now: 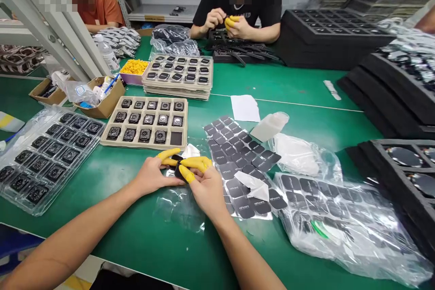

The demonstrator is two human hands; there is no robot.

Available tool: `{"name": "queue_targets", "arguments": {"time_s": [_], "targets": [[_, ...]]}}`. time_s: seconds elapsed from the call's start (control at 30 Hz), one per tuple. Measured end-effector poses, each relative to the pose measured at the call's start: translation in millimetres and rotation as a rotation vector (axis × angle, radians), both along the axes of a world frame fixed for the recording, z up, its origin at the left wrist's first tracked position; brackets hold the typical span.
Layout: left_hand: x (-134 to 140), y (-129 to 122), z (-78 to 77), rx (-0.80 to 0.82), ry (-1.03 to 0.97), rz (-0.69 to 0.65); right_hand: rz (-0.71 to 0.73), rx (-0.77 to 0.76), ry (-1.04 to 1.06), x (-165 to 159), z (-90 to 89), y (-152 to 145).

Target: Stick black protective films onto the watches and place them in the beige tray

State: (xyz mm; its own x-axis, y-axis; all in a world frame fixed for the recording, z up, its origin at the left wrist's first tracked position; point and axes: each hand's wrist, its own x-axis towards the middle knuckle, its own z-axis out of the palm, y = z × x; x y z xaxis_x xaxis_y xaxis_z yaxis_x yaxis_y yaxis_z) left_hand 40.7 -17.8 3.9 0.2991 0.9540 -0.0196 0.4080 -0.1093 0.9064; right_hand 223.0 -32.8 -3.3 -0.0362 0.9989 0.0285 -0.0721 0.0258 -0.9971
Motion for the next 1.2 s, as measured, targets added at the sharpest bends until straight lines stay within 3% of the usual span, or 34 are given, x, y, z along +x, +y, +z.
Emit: {"name": "queue_targets", "arguments": {"time_s": [0.2,0.37,0.43,0.5,0.57,0.63,0.73,0.83,0.9,0.97,1.07,1.2], "targets": [[0,-1,-4.4,0.155,0.039,-0.058,-0.033,0.167,-0.279,1,-13.7,-6],[2,-2,-2.3,0.170,0.068,-0.027,-0.087,0.376,-0.354,4,-0.9,-6],[1,-3,-1.7,0.155,0.052,0.016,-0.125,0.328,-0.243,15,10.3,-2],[-5,-4,-0.8,0.102,0.018,0.091,-0.122,0.170,-0.112,30,19.1,3],[-15,-4,0.4,0.009,-0.039,0.173,-0.064,0.023,-0.121,44,22.0,7],[-28,-3,1.3,-0.094,-0.134,0.233,0.017,-0.036,-0.349,52,19.4,10],[-46,1,0.6,-0.179,-0.315,0.266,0.072,0.030,-0.842,50,12.3,12],[-51,7,-0.4,-0.210,-0.426,0.252,-0.131,0.139,-1.106,40,8.7,19],[-49,10,-0.4,-0.223,-0.437,0.220,-0.202,0.243,-1.106,30,6.2,30],[-47,11,-0.4,-0.233,-0.436,0.188,-0.120,0.318,-1.080,21,1.0,42],[-46,9,-1.8,-0.249,-0.464,0.158,-0.036,0.305,-1.080,12,-10.6,55],[-48,7,-6.8,-0.206,-0.450,0.145,-0.237,0.309,-0.941,17,-13.4,55]]}}
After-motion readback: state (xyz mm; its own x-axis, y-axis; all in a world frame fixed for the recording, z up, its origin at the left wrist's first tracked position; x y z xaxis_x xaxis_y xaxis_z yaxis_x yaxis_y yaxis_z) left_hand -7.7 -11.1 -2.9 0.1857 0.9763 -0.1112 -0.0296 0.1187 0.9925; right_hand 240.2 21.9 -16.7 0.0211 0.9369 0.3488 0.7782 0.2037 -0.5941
